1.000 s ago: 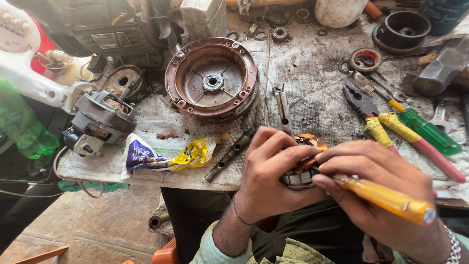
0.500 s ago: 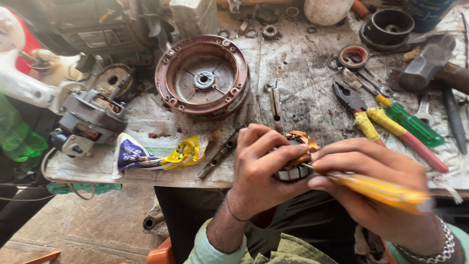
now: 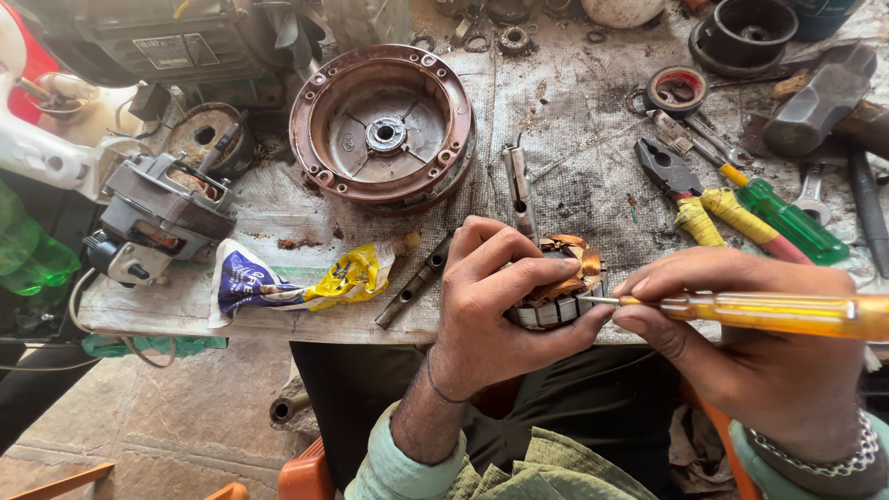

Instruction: The person uses a screwdriver to carefully pry and adjust copper windings on a motor armature held in their left hand. They work methodically around the commutator segments, ensuring the coils are properly seated.

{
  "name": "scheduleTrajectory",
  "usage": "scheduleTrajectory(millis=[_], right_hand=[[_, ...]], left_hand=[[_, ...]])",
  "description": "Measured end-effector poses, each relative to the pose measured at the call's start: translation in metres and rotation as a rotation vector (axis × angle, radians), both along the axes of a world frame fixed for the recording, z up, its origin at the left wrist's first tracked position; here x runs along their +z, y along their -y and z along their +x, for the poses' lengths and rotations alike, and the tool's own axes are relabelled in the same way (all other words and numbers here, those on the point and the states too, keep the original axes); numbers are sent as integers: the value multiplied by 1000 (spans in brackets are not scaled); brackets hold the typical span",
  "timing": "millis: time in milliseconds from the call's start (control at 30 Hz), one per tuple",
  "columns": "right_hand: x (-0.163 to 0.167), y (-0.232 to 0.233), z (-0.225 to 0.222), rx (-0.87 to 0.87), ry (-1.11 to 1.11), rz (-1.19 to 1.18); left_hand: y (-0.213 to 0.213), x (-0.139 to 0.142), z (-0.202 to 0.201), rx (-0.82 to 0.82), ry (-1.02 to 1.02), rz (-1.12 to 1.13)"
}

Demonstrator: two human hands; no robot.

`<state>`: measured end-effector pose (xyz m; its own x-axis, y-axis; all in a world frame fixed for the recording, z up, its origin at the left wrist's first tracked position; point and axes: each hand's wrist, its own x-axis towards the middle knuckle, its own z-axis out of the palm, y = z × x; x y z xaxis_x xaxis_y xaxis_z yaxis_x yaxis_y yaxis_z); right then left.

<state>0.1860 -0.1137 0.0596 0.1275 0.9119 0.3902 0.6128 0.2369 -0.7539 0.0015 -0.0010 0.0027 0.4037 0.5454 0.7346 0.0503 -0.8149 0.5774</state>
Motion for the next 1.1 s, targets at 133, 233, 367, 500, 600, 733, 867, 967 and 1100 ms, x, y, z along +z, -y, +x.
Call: scheduleTrajectory(millis=[133, 233, 367, 500, 600, 733, 867, 967, 1100], right_hand=[[-1, -2, -1, -26, 61, -20], [-4, -2, 0, -43, 80, -13], [-4, -3, -4, -66, 214, 36], [4, -5, -15, -35, 148, 115], [10, -3, -24, -11, 254, 189], [14, 1, -28, -21, 395, 211], [15, 3, -29, 16, 389, 216], [15, 4, -26, 0, 413, 171], [14, 3, -9, 117, 385, 84]], left_hand=[[0, -1, 0, -4, 6, -15], [0, -2, 0, -6, 6, -12], [0, -3, 1, -12, 4, -10], [0, -4, 1, -18, 0, -9], [1, -4, 1, -26, -8, 0], [2, -4, 2, -29, -19, -2], [2, -4, 2, -26, -30, 21], [3, -4, 3, -26, -35, 31], [3, -5, 4, -22, -31, 35]])
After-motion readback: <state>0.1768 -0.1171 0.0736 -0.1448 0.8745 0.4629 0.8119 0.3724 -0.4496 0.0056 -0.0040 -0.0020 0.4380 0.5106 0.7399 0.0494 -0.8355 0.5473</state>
